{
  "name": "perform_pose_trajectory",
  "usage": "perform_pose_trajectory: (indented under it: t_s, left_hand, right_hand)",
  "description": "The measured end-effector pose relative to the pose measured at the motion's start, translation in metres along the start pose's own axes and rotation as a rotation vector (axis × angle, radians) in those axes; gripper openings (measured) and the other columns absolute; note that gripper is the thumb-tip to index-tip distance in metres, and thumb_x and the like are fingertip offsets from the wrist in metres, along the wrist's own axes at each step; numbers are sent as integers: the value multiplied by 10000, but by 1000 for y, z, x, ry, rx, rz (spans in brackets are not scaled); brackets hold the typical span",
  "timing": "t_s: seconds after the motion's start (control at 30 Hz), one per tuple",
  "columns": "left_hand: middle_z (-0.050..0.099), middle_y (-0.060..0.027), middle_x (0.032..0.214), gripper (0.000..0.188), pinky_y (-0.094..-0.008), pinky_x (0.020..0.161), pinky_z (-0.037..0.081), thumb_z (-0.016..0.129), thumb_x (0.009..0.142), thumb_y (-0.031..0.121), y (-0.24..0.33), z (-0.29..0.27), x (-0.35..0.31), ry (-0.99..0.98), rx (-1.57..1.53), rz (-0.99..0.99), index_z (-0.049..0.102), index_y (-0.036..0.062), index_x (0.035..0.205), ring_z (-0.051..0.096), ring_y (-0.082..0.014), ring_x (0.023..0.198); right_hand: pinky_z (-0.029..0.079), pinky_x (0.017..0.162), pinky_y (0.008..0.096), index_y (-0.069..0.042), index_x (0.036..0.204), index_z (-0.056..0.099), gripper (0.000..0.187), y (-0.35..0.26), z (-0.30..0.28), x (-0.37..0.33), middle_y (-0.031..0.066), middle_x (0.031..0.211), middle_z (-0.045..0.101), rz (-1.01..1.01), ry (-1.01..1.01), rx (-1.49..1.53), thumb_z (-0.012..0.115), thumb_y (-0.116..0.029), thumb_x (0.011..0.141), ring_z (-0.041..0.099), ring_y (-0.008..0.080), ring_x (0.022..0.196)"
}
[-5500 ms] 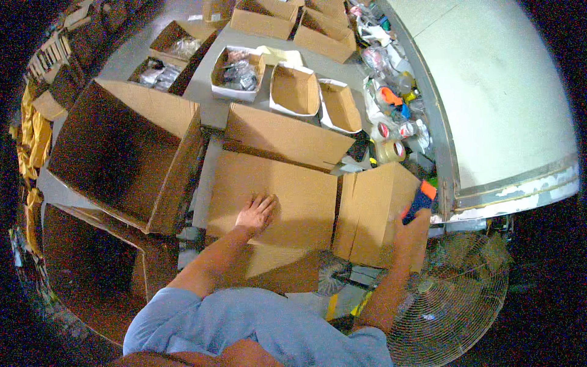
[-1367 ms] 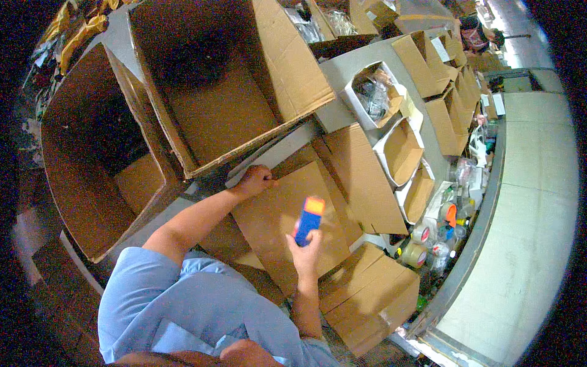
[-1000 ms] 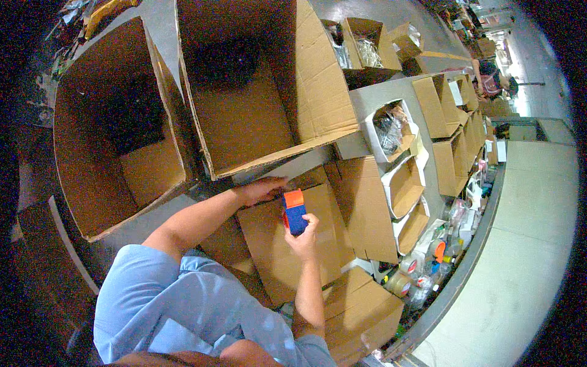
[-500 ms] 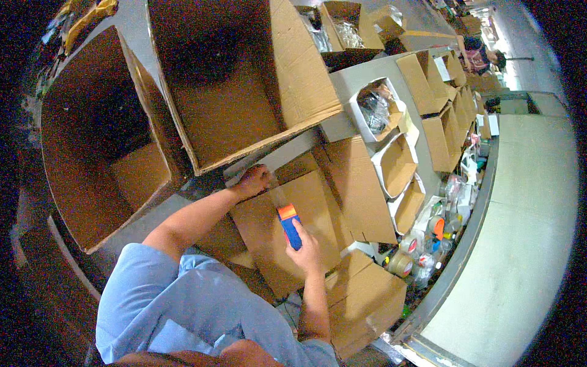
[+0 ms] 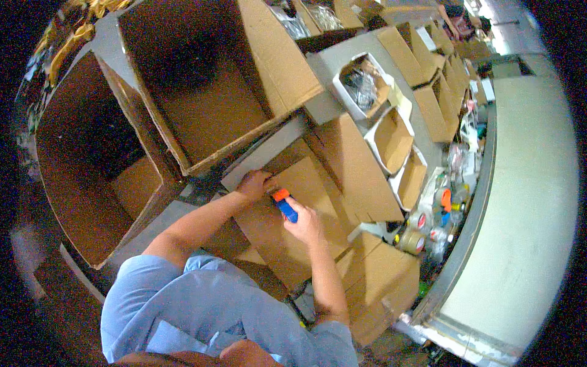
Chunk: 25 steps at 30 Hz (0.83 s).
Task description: The person places black plastic components into a cardboard box, adds a smaller white box and a plastic bag of parts, and سپس uses a handheld tape dispenser to seal the box.
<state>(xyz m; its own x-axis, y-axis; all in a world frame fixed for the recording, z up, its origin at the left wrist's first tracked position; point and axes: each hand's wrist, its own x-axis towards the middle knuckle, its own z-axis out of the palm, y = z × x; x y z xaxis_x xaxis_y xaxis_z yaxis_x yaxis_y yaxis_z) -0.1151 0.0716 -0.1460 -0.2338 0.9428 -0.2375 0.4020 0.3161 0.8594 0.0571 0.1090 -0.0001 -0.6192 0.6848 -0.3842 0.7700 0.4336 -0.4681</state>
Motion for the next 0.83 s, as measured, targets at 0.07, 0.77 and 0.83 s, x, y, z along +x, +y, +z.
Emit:
perform_pose_trajectory:
  t_s: [0.07, 0.77, 0.83]
  left_hand:
    - [616, -233, 871, 328, -473, 725, 454, 633, 795, 334, -8, 4, -2, 72, -37, -11, 652, 13, 860, 584, -404, 806]
    - [648, -192, 796, 393, -445, 726, 500, 598, 775, 407, 5, -77, -92, -632, 928, -64, 648, 19, 738, 631, -330, 832]
    - [645, -237, 890, 449, -412, 824, 487, 588, 779, 457, 69, -60, -61, -502, 818, -82, 690, 29, 868, 638, -302, 898]
  right_hand:
    - [488, 729, 413, -205, 1242, 531, 571, -4, -8, -14, 199, 933, 628, 94, -96, -22, 652, -179, 685, 613, 359, 834]
    - [411, 896, 378, -104, 1344, 284, 650, 73, 216, -254, 152, 1273, 351, 900, 1025, 942, 647, -106, 805, 452, 270, 1124]
    - [385, 928, 355, -144, 1370, 238, 725, 60, 231, -239, 142, 1372, 271, 692, 1216, 1355, 680, -258, 806, 395, 268, 1190]
